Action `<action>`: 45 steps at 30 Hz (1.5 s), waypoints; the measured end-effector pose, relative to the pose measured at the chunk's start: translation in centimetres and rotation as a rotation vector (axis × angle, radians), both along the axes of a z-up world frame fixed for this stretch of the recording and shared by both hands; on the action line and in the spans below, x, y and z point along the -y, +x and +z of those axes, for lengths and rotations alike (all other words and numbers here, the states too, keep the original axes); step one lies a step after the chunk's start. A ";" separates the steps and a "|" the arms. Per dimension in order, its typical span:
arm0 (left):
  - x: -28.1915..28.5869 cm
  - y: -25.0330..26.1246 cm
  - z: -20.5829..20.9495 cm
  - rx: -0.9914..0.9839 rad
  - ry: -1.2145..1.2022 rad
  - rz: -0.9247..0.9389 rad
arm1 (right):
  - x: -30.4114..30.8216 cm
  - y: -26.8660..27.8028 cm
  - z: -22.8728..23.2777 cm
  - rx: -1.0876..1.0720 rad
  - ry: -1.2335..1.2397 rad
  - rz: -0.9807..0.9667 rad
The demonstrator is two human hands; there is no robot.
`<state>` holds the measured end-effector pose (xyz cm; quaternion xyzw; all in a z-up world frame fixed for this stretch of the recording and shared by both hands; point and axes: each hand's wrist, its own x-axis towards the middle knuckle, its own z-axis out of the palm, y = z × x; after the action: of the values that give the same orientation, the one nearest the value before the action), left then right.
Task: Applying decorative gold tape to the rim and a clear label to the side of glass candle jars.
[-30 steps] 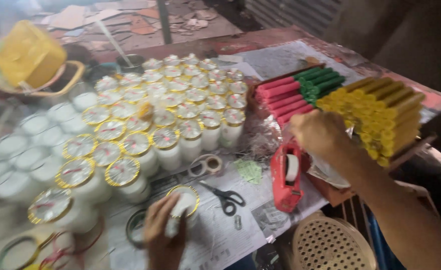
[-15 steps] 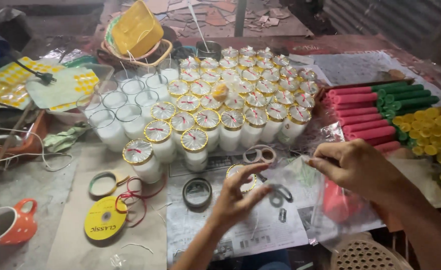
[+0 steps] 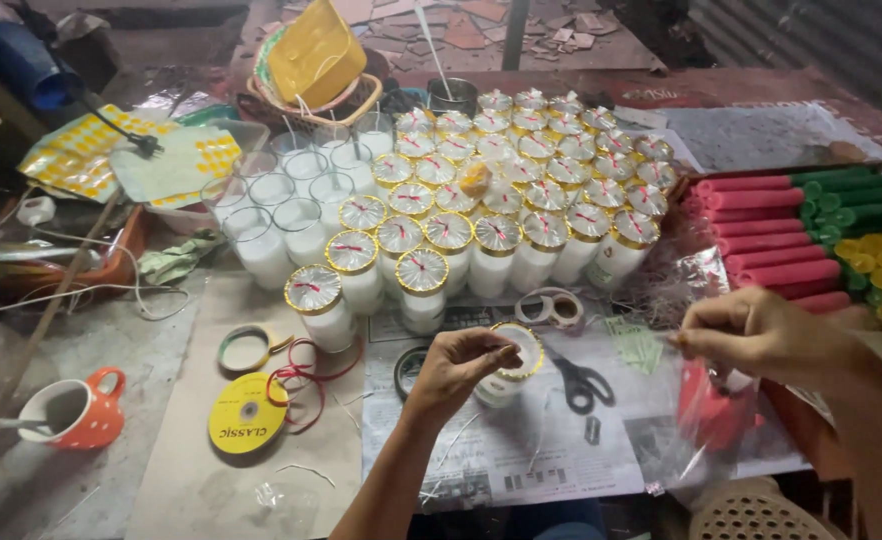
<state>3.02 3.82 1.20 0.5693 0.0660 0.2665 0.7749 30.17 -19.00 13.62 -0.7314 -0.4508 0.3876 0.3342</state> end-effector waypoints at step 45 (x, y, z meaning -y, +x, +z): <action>11.1 -9.1 -0.4 -0.119 0.056 -0.467 | -3.0 -17.3 -18.8 -0.297 0.447 -0.550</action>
<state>-6.13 -7.24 0.84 0.6050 -0.0294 0.0477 0.7942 12.89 -15.96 -5.16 -0.6698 -0.2579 0.2774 0.6387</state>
